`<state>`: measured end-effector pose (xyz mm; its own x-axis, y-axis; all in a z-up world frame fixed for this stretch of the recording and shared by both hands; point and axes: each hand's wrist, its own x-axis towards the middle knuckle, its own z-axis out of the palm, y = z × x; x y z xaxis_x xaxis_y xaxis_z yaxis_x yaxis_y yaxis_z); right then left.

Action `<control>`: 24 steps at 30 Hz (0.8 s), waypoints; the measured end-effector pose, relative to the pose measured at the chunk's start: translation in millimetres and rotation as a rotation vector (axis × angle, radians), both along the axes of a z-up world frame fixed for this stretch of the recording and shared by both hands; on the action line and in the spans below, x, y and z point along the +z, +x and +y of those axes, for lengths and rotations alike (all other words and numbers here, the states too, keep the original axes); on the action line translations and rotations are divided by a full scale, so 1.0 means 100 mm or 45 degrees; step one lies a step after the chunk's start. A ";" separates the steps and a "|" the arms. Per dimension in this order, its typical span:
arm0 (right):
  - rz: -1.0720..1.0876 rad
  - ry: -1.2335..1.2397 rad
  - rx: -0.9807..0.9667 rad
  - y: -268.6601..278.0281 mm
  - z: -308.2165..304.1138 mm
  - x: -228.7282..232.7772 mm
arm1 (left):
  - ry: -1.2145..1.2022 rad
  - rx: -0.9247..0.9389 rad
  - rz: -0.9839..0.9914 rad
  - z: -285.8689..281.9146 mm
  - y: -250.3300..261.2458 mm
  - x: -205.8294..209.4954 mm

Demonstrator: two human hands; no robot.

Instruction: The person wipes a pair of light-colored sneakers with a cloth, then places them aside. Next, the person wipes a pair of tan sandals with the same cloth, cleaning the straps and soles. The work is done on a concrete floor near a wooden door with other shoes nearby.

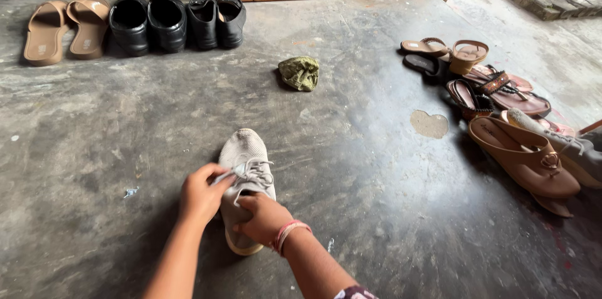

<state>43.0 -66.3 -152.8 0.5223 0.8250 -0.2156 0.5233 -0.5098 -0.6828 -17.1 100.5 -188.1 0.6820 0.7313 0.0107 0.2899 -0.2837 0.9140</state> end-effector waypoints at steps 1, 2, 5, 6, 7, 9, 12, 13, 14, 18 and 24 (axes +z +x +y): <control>-0.011 -0.020 -0.001 0.01 0.01 0.01 | -0.118 0.036 -0.036 -0.01 -0.02 -0.01; -0.022 -0.040 -0.001 0.02 0.01 0.02 | -0.236 0.071 -0.073 -0.02 -0.02 -0.03; 0.011 -0.059 -0.019 -0.01 0.02 0.03 | -0.079 0.191 0.004 -0.01 0.06 -0.06; 0.026 -0.058 -0.025 -0.01 0.01 0.05 | 0.060 0.235 0.053 0.00 0.12 -0.06; 0.016 -0.045 -0.010 -0.01 0.01 0.08 | 0.158 0.266 0.030 0.01 0.20 -0.04; -0.005 -0.018 0.023 -0.02 0.00 0.14 | 0.354 0.333 -0.015 0.05 0.32 -0.01; 0.055 -0.034 0.049 -0.05 0.02 0.29 | 0.333 0.379 -0.027 0.08 0.34 0.03; 0.086 -0.038 -0.031 -0.06 0.03 0.37 | 0.265 0.424 -0.044 0.10 0.32 0.05; 0.117 -0.043 -0.110 -0.09 0.02 0.44 | 0.197 0.467 -0.061 0.10 0.29 0.07; -0.342 0.056 -0.354 -0.08 0.07 0.70 | -0.365 0.599 -0.293 0.11 0.06 0.19; -0.551 0.192 -0.381 0.14 0.07 0.68 | -0.546 0.469 -0.618 -0.10 -0.25 0.54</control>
